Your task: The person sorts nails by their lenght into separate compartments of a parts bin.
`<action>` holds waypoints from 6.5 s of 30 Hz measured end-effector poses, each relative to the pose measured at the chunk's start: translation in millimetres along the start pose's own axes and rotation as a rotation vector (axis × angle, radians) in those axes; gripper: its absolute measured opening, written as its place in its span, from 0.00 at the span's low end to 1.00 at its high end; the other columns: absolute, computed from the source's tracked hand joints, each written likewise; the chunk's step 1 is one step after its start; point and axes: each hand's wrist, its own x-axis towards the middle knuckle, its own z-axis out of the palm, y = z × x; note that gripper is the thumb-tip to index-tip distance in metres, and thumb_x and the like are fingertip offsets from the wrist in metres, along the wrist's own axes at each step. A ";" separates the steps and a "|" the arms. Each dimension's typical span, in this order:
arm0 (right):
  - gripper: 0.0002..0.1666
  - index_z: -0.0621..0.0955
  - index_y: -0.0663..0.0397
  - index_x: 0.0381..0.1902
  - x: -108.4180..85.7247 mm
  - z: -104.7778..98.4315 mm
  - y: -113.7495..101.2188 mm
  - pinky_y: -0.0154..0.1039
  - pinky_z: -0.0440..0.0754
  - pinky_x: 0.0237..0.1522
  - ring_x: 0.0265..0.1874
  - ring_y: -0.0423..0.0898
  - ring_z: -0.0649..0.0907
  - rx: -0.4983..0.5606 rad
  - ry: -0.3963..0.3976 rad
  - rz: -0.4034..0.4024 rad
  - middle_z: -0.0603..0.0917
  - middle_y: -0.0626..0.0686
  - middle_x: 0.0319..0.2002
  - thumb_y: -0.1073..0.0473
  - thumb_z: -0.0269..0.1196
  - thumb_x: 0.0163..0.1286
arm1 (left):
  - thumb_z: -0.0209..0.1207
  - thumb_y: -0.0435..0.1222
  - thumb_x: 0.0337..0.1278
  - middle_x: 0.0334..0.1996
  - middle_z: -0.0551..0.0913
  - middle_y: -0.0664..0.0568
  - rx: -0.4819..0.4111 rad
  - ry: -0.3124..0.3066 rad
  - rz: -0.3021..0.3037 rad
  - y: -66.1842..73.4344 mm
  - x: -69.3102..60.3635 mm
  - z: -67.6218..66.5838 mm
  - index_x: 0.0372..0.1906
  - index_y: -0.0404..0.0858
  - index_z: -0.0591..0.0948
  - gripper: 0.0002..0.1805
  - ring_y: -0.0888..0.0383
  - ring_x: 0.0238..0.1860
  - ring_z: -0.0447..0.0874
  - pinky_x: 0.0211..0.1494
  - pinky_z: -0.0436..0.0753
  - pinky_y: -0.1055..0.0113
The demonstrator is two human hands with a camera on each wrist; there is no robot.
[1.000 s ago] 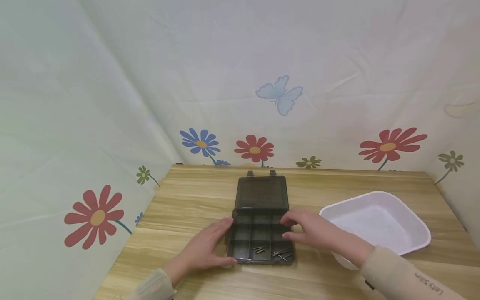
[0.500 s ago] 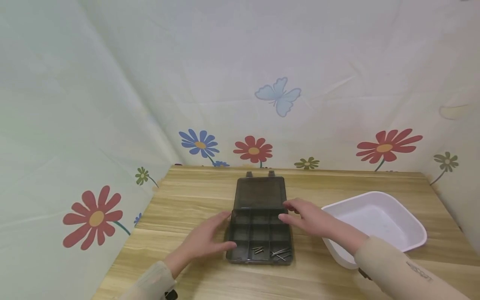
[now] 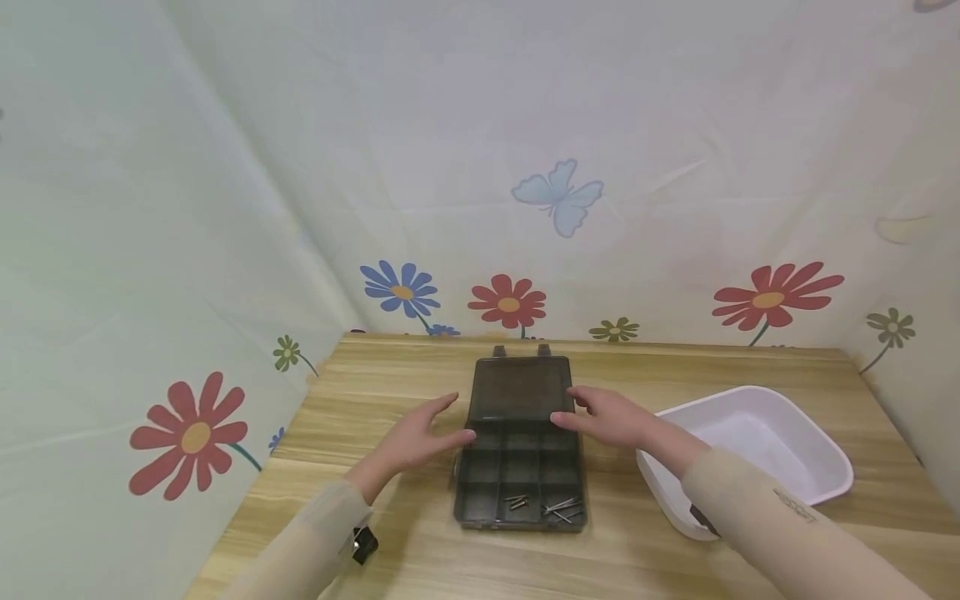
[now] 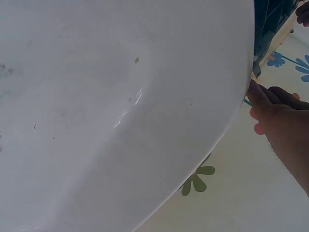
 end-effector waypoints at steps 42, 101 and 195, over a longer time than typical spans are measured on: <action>0.56 0.66 0.81 0.75 32.2 -11.6 37.1 0.65 0.72 0.75 0.72 0.71 0.74 0.131 -0.133 0.079 0.72 0.77 0.72 0.41 0.73 0.70 | 0.69 0.63 0.63 0.76 0.74 0.39 -0.077 -0.080 -0.048 -1.9 45.4 6.8 0.78 0.32 0.71 0.51 0.43 0.76 0.73 0.80 0.72 0.49; 0.42 0.59 0.78 0.80 -22.3 -9.1 7.6 0.41 0.81 0.68 0.72 0.69 0.75 0.312 0.111 -0.074 0.72 0.74 0.74 0.55 0.61 0.84 | 0.68 0.43 0.74 0.81 0.67 0.42 -0.668 -0.022 0.016 16.3 -1.5 -8.3 0.84 0.35 0.62 0.43 0.46 0.81 0.65 0.81 0.69 0.51; 0.51 0.70 0.57 0.81 -92.8 82.7 -16.4 0.59 0.85 0.64 0.74 0.58 0.76 -0.320 0.211 -0.224 0.68 0.58 0.81 0.34 0.69 0.72 | 0.61 0.66 0.70 0.84 0.62 0.50 0.250 0.036 0.279 9.3 -83.2 41.8 0.83 0.41 0.66 0.49 0.49 0.80 0.67 0.80 0.73 0.48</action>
